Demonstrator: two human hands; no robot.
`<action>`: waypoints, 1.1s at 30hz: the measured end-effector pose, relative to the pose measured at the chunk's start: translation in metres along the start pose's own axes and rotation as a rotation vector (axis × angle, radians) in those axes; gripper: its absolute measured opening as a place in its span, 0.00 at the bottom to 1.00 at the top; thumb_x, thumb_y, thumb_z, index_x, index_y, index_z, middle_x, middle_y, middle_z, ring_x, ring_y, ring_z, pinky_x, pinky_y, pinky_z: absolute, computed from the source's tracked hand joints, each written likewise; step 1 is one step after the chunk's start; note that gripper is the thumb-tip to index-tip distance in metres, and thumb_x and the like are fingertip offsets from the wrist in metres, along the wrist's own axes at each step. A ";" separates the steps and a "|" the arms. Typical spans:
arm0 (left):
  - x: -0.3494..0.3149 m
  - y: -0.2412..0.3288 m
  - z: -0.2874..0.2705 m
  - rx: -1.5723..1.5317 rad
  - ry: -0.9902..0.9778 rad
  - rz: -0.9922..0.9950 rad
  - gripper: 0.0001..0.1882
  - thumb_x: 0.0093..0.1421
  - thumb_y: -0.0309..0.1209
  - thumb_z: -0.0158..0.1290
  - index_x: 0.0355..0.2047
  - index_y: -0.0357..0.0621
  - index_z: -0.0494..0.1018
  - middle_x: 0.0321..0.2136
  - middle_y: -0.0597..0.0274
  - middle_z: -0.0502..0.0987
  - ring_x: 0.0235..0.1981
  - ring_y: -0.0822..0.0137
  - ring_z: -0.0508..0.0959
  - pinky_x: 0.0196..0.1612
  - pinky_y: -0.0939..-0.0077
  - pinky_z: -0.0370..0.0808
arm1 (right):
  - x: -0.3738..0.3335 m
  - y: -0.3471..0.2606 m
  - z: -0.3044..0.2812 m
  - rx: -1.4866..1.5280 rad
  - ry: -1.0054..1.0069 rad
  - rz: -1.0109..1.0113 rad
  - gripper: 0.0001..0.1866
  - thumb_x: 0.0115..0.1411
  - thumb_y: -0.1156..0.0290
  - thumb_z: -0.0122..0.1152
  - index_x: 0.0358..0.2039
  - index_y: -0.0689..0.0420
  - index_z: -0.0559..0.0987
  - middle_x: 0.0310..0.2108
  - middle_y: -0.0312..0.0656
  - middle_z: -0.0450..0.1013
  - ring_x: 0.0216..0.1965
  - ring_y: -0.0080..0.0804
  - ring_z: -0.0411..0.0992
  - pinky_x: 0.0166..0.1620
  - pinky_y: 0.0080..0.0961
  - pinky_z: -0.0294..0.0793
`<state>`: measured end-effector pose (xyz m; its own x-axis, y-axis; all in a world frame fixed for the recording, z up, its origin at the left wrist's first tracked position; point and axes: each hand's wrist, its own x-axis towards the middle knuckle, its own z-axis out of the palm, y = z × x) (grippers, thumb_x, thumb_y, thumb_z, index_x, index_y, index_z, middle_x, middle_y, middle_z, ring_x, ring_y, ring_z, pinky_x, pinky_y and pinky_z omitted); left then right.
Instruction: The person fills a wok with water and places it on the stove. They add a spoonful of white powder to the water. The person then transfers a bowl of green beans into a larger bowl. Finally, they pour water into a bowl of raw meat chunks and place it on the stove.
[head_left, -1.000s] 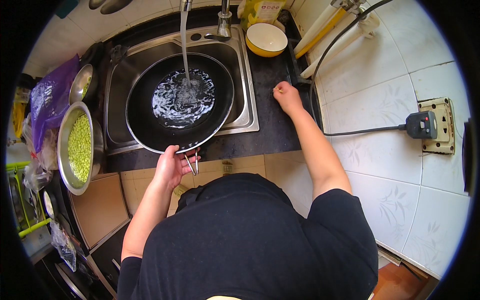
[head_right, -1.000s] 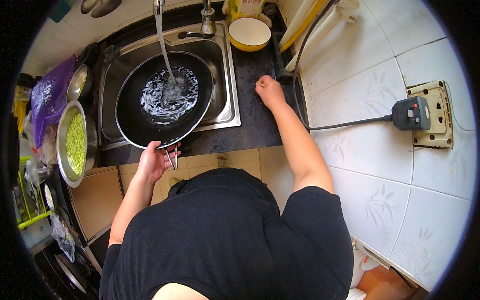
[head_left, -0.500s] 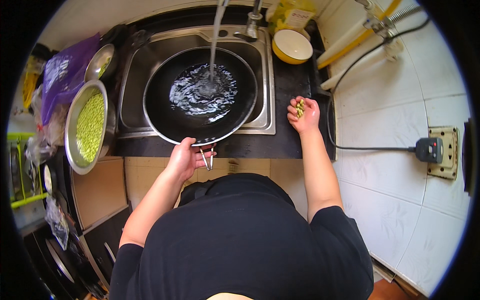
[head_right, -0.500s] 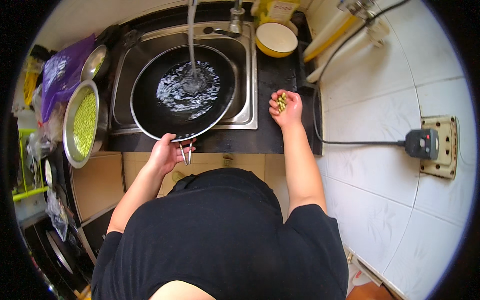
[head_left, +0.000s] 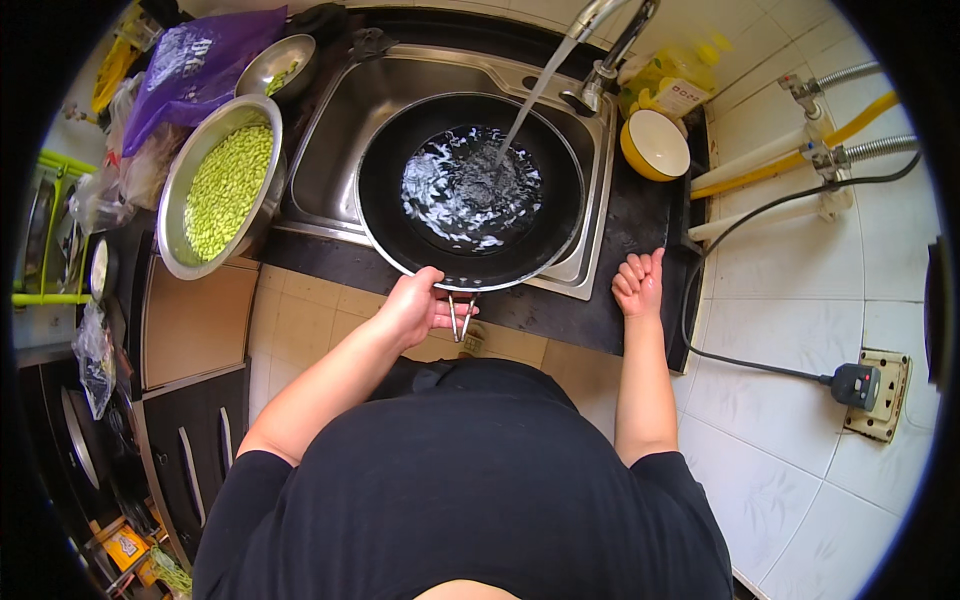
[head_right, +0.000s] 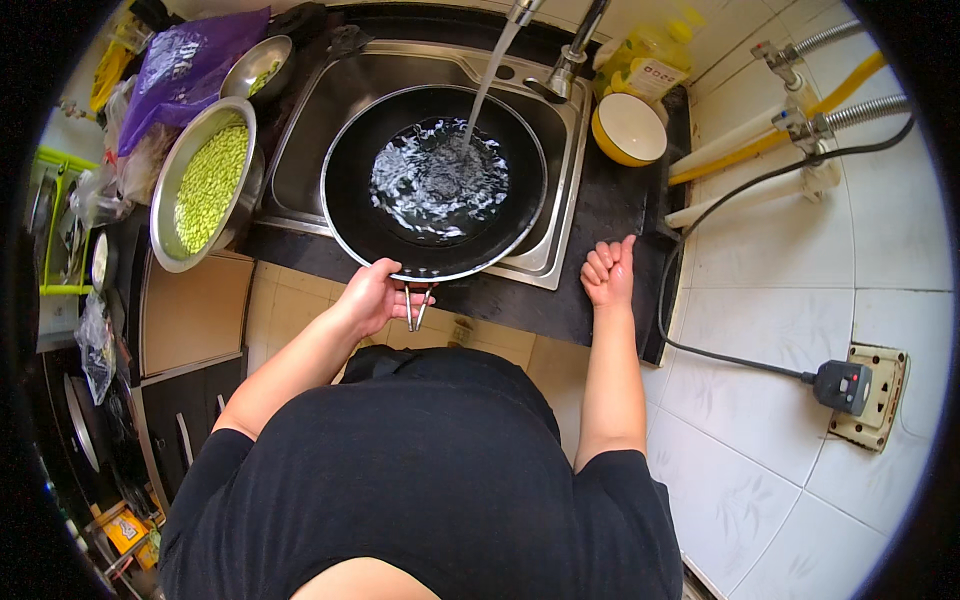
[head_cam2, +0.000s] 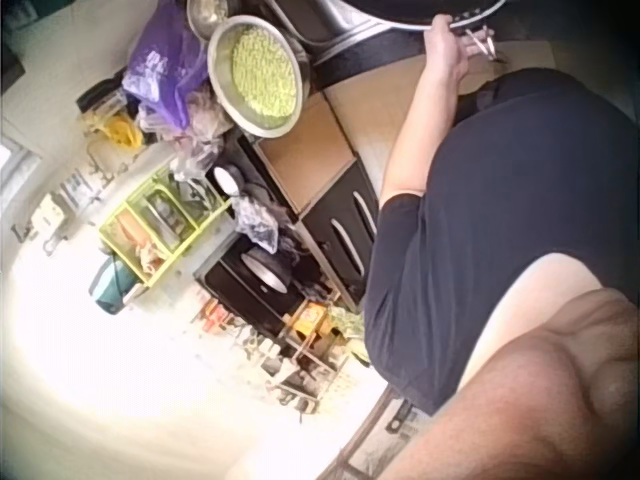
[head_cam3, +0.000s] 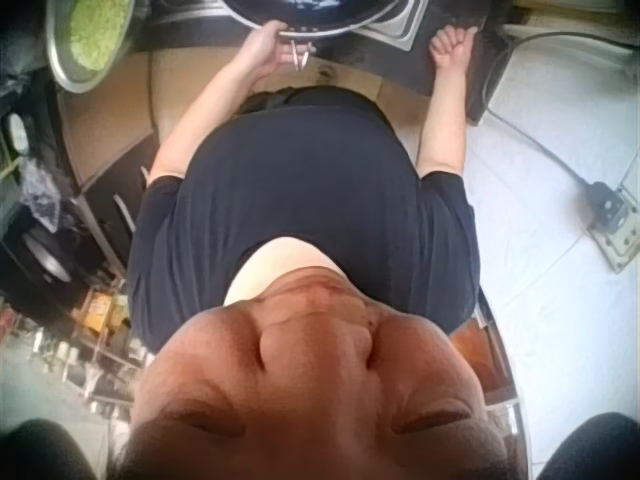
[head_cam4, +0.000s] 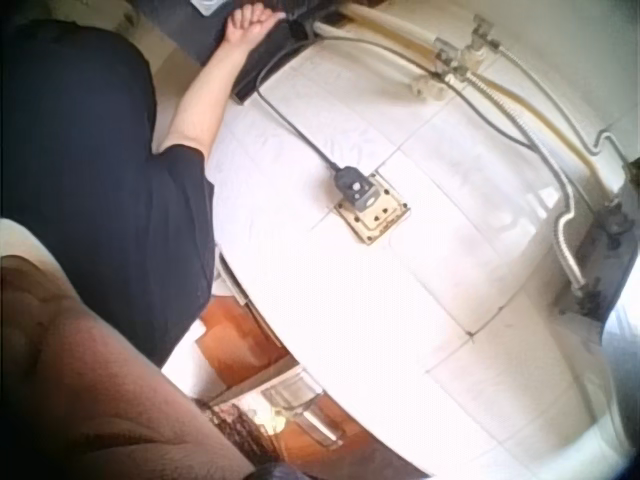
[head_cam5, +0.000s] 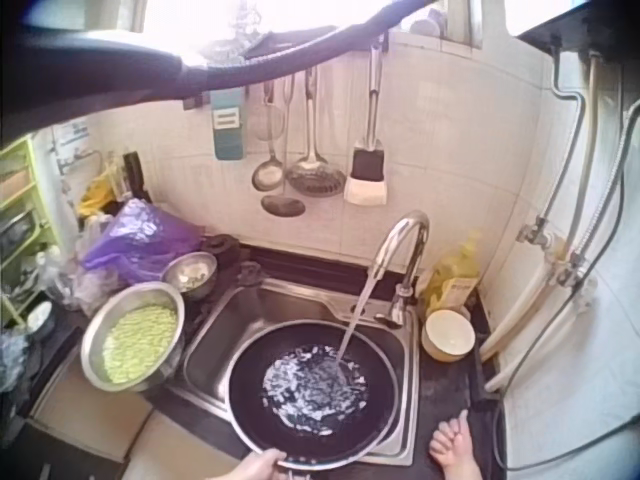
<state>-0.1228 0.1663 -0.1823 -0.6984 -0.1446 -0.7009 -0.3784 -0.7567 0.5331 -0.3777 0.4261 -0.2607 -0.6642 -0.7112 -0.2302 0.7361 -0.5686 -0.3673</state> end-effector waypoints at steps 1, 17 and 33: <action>0.000 0.000 0.000 -0.008 -0.006 0.004 0.19 0.56 0.32 0.32 0.39 0.27 0.63 0.33 0.45 0.72 0.30 0.53 0.77 0.30 0.65 0.76 | -0.001 0.000 0.000 0.010 -0.014 0.002 0.25 0.61 0.50 0.39 0.11 0.51 0.60 0.12 0.31 0.54 0.09 0.19 0.49 0.12 0.15 0.48; 0.002 -0.001 -0.003 0.039 -0.007 0.003 0.21 0.57 0.34 0.30 0.40 0.29 0.64 0.35 0.46 0.73 0.31 0.54 0.77 0.31 0.67 0.74 | -0.002 -0.002 -0.004 0.095 -0.172 0.024 0.25 0.63 0.54 0.34 0.12 0.53 0.61 0.12 0.33 0.54 0.09 0.21 0.49 0.12 0.18 0.48; 0.002 -0.002 -0.004 0.046 0.009 0.009 0.20 0.57 0.34 0.31 0.39 0.30 0.65 0.34 0.48 0.73 0.31 0.55 0.77 0.32 0.68 0.74 | -0.003 0.001 -0.007 0.111 -0.153 0.017 0.23 0.62 0.53 0.38 0.14 0.53 0.61 0.13 0.33 0.54 0.10 0.20 0.49 0.13 0.17 0.49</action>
<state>-0.1212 0.1652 -0.1871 -0.6968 -0.1573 -0.6998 -0.3998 -0.7249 0.5610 -0.3762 0.4308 -0.2667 -0.6303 -0.7708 -0.0929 0.7624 -0.5920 -0.2613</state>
